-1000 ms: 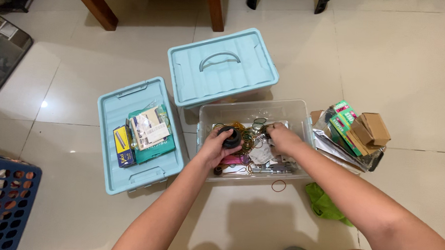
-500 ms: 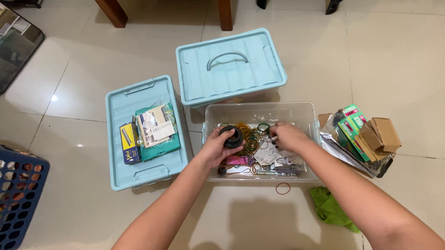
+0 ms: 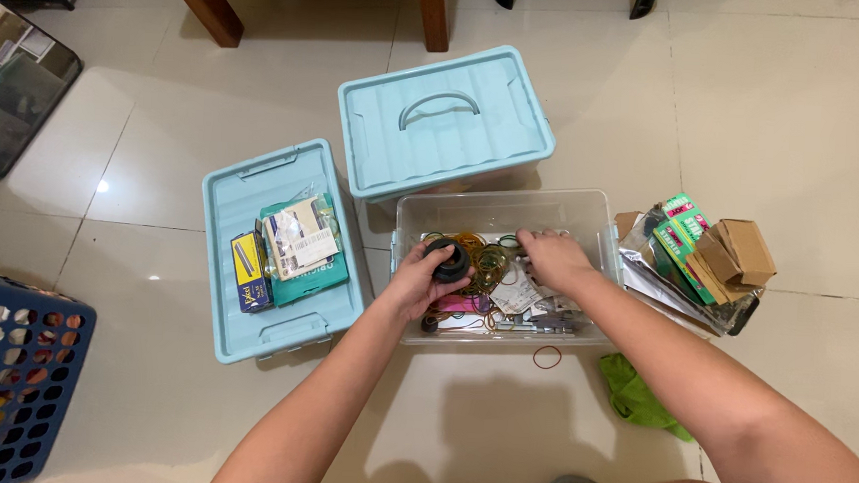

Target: The person wipes the lids of two light blue plastic containers with a green cloth, then opens a clear plastic bin and sorts its contents by moving various small items, including rubber bands, boxes, and packaged goods, into the blue containers.

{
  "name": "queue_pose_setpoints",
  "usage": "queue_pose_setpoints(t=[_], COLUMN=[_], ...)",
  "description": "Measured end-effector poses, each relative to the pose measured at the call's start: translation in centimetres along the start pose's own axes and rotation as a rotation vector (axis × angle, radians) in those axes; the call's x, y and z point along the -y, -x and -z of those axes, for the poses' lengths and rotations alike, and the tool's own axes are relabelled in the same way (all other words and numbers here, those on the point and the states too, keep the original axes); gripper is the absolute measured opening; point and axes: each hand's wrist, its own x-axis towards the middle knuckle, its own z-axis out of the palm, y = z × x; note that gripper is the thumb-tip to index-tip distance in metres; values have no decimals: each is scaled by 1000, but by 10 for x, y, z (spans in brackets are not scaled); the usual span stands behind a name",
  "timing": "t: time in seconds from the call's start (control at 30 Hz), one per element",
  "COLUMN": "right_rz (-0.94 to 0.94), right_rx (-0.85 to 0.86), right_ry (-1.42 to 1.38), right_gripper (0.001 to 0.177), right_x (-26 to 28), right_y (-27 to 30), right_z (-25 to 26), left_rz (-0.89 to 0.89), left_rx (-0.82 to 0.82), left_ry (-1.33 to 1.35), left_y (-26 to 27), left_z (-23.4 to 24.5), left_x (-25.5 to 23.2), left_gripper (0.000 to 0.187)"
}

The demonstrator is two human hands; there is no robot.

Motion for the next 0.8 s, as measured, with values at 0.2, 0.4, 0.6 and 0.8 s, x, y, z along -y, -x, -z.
queue_pose_setpoints(t=[0.2,0.4,0.6,0.8], right_rz=[-118,-177,-263,-233], right_rx=[-26,-74,101,-102], right_ry=[-198,-702,-1563,-1553], right_gripper=[49,49,33,26], right_x=[-14,-44,-24,35], right_y=[-5,-13,-1,-6], right_z=[6,-1,20,28], left_rz=[-24,-58,-65,-108], left_rx=[-63,-66,-1,94], left_ry=[-73,-123,-73,43], left_y=[6,5,-2,1], left_z=[-9,-12,-22,-45], left_x=[-3,-4,-1,-6], left_gripper=[41,39,41,53])
